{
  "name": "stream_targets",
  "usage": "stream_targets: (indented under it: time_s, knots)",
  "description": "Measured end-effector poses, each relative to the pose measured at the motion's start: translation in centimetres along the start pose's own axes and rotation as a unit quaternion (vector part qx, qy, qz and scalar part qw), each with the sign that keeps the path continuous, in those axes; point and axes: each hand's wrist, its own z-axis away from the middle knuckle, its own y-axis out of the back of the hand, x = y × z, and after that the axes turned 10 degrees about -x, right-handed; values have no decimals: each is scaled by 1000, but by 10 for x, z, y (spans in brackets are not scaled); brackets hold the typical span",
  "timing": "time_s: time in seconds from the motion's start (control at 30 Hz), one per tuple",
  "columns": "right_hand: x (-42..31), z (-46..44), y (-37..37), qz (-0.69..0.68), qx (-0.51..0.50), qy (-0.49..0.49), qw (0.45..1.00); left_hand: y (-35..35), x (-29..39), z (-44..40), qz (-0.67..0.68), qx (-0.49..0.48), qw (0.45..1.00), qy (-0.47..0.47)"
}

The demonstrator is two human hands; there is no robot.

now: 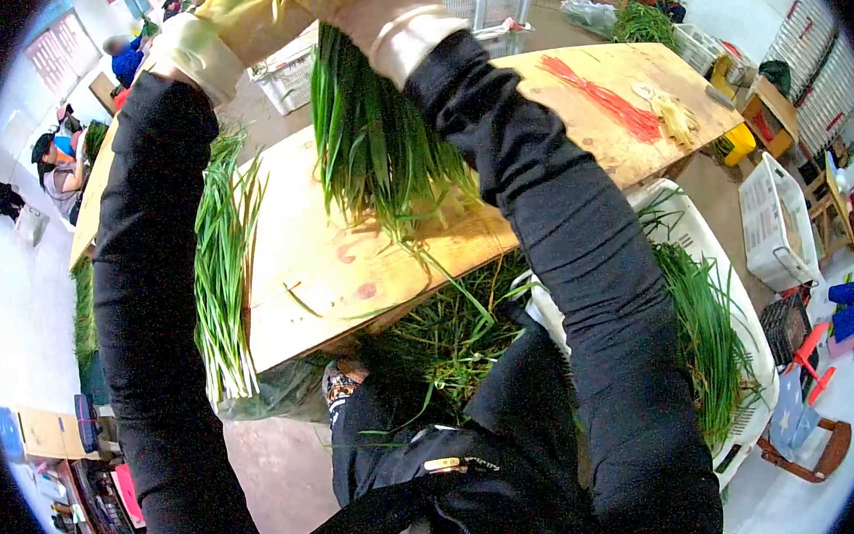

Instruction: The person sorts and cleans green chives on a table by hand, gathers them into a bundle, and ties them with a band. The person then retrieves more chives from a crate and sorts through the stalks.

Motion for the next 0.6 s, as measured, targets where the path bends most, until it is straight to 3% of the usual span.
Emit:
stream_targets:
  time_s: [0.03,0.07,0.2,0.33,0.4,0.5,0.53,0.57,0.6]
  knots:
    - [-6,-16,1,183,-67,-36,980,1,0,1,-7,-1,1000,-7]
    - [-15,-18,0,343,-61,-60,935,1,0,2,-16,0,1000,-14]
    - [-20,-8,4,551,18,-97,829,3,0,6,-42,7,999,-34]
    - [-23,-11,1,554,32,-102,826,0,-6,3,12,-10,998,-60]
    - [-22,-13,0,548,46,-101,829,-3,6,11,-142,14,987,-75]
    - [-25,-15,-7,530,45,-115,839,1,8,17,-157,-23,984,-86]
    - [-26,-17,-13,514,32,-129,847,-2,25,22,-137,-32,989,-34]
    - [-30,-18,-21,492,3,-154,857,-5,29,24,-100,-35,988,-116]
    - [-35,-17,-28,473,-38,-183,861,-8,32,29,-91,-36,986,-135]
